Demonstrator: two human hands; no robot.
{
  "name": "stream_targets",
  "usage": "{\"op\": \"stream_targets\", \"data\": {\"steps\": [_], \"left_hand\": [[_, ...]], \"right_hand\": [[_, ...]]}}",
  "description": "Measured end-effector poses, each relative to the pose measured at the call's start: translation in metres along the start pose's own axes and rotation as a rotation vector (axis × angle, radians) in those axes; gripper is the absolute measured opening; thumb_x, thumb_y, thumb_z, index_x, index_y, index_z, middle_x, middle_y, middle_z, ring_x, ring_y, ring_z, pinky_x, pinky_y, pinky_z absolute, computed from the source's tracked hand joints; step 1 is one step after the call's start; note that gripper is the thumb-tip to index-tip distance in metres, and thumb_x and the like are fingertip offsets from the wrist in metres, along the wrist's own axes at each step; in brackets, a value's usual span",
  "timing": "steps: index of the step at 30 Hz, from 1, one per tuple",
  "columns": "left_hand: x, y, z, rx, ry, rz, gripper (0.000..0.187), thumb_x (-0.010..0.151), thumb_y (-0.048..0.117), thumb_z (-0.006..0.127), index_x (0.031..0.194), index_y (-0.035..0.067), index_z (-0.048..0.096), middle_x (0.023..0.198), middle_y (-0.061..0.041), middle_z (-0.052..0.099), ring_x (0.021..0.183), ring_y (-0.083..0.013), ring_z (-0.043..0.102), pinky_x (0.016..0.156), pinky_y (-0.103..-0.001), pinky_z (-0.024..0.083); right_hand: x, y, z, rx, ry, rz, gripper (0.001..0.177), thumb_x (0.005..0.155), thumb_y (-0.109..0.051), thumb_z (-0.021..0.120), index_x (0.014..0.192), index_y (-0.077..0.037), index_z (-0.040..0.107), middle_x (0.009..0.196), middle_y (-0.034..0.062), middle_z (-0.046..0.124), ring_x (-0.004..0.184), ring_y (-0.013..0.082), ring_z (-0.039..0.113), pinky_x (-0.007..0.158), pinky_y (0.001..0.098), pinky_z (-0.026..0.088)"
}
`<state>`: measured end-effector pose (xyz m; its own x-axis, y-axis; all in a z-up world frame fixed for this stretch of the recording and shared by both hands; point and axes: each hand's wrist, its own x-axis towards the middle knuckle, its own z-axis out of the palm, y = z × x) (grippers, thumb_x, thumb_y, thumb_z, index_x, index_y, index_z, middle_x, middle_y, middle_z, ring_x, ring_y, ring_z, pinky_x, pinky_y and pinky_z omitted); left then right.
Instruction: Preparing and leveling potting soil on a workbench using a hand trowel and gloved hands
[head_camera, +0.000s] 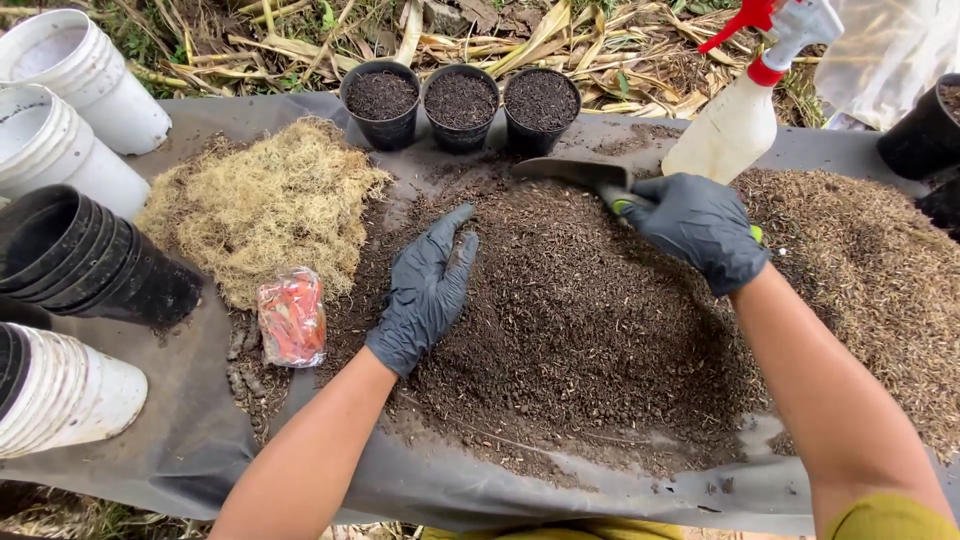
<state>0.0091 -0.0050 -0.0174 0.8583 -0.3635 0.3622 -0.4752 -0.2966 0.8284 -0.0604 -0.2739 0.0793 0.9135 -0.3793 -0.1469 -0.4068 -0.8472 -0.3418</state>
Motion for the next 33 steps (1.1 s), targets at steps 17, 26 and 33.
{"op": "stream_targets", "data": {"steps": [17, 26, 33], "left_hand": [[-0.002, 0.031, -0.016, 0.146, -0.211, 0.44, 0.059, 0.104, 0.049, 0.051, 0.154, 0.017, 0.045, 0.153, -0.015, 0.056, 0.139, -0.0356, 0.057, 0.119, -0.051, 0.041], [-0.001, 0.027, -0.011, 0.466, -0.33, 0.365, 0.074, 0.093, 0.063, 0.055, 0.156, 0.027, 0.043, 0.159, -0.012, 0.046, 0.142, -0.0386, 0.045, 0.113, -0.056, 0.029], [0.001, 0.024, -0.012, 0.422, -0.31, 0.398, 0.071, 0.088, 0.059, 0.066, 0.148, 0.022, 0.055, 0.147, -0.012, 0.054, 0.127, -0.0344, 0.054, 0.107, -0.05, 0.04]], "right_hand": [[-0.05, 0.145, 0.031, -0.932, 0.707, -0.387, 0.049, 0.094, -0.056, 0.064, 0.143, -0.053, 0.06, 0.12, -0.023, 0.074, 0.092, 0.0115, 0.071, 0.092, 0.0299, 0.045], [-0.018, 0.217, 0.064, -0.363, 0.911, -0.481, 0.03, 0.1, -0.025, 0.097, 0.126, -0.022, 0.082, 0.112, 0.0008, 0.078, 0.092, 0.0255, 0.07, 0.094, 0.0424, 0.043], [-0.023, 0.214, 0.067, -0.436, 0.868, -0.439, 0.034, 0.101, -0.024, 0.088, 0.135, -0.026, 0.081, 0.114, -0.0019, 0.076, 0.091, 0.029, 0.067, 0.095, 0.0435, 0.04]]}}
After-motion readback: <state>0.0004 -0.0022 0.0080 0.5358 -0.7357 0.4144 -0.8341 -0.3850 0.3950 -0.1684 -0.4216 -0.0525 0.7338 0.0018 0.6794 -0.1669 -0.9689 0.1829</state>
